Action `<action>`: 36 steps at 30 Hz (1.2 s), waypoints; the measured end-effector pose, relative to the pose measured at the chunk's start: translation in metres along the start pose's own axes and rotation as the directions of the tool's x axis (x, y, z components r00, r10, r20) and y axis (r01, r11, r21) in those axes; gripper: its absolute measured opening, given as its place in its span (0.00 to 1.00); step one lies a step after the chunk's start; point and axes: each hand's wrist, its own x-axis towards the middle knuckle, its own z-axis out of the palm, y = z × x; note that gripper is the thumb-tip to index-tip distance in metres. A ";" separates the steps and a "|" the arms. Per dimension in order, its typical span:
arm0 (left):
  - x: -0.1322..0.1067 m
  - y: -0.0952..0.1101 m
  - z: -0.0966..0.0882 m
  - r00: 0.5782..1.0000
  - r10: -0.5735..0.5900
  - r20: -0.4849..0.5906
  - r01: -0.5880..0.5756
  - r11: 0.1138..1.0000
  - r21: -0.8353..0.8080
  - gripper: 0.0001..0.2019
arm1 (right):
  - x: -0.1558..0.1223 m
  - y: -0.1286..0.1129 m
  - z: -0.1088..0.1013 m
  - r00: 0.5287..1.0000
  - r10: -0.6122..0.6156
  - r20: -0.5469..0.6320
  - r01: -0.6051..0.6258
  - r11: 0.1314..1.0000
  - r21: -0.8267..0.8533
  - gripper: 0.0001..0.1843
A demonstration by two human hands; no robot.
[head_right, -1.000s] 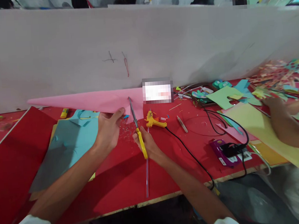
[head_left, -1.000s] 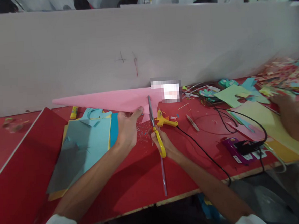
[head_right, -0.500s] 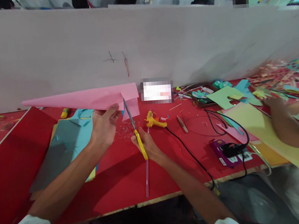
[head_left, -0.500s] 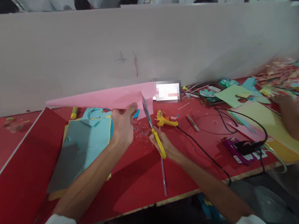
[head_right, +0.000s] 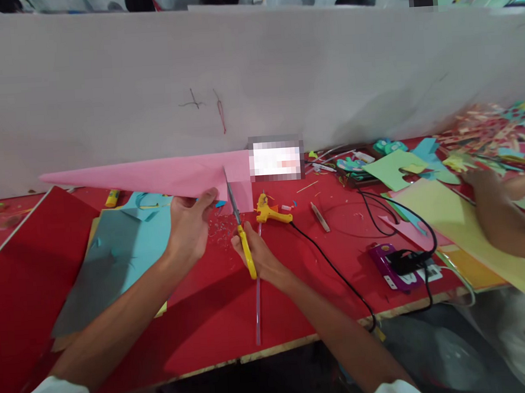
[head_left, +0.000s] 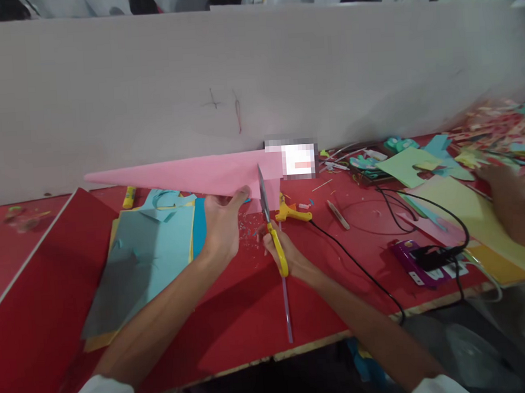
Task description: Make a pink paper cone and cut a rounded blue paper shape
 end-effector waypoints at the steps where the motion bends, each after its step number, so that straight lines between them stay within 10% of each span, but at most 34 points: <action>1: -0.001 0.000 0.000 1.000 -0.013 0.003 0.013 1.000 0.007 0.16 | 0.000 0.001 0.000 1.000 -0.005 0.001 0.005 1.000 0.007 0.32; 36: -0.015 -0.016 -0.002 0.992 -0.107 0.066 0.107 0.994 -0.003 0.18 | -0.001 -0.010 -0.009 0.993 -0.041 -0.106 0.026 0.990 -0.139 0.29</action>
